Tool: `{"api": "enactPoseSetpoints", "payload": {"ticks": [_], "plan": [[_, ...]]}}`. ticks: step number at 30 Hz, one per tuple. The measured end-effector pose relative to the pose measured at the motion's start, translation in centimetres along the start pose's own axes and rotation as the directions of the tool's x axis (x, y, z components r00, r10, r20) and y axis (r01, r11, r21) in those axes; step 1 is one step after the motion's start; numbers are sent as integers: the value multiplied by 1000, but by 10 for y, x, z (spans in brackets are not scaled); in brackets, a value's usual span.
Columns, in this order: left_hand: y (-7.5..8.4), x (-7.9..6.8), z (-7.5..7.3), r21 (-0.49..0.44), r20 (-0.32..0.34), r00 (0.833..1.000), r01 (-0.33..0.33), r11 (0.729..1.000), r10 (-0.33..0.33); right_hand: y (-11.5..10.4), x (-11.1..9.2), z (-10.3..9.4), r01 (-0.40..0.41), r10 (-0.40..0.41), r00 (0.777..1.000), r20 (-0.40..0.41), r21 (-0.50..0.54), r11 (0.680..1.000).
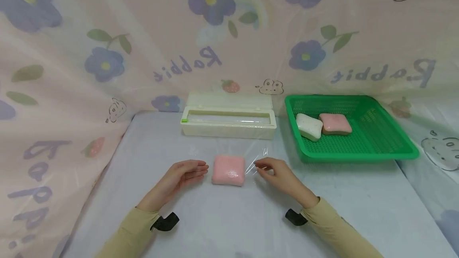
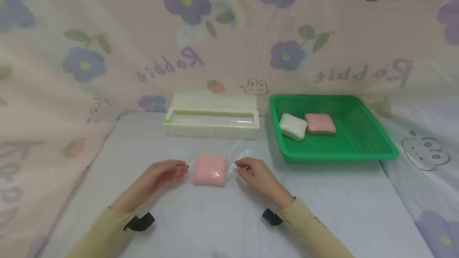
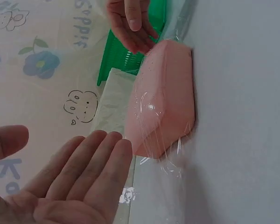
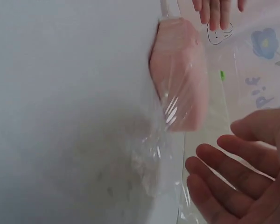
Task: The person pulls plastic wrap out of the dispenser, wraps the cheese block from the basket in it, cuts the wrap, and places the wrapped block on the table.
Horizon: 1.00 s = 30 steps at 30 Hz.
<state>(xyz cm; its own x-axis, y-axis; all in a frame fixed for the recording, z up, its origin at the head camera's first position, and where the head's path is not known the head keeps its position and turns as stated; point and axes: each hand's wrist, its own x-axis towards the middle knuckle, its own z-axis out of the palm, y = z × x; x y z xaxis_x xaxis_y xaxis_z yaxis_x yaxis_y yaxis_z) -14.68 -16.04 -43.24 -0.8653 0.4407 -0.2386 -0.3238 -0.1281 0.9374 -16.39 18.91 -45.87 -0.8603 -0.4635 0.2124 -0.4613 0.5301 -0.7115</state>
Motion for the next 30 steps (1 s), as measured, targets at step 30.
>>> {"api": "enactPoseSetpoints", "payload": {"ticks": [30], "plan": [[-16,28,30,883,413,855,-460,90,315,-33,10,33,376,-219,900,378,-415,828]]}}
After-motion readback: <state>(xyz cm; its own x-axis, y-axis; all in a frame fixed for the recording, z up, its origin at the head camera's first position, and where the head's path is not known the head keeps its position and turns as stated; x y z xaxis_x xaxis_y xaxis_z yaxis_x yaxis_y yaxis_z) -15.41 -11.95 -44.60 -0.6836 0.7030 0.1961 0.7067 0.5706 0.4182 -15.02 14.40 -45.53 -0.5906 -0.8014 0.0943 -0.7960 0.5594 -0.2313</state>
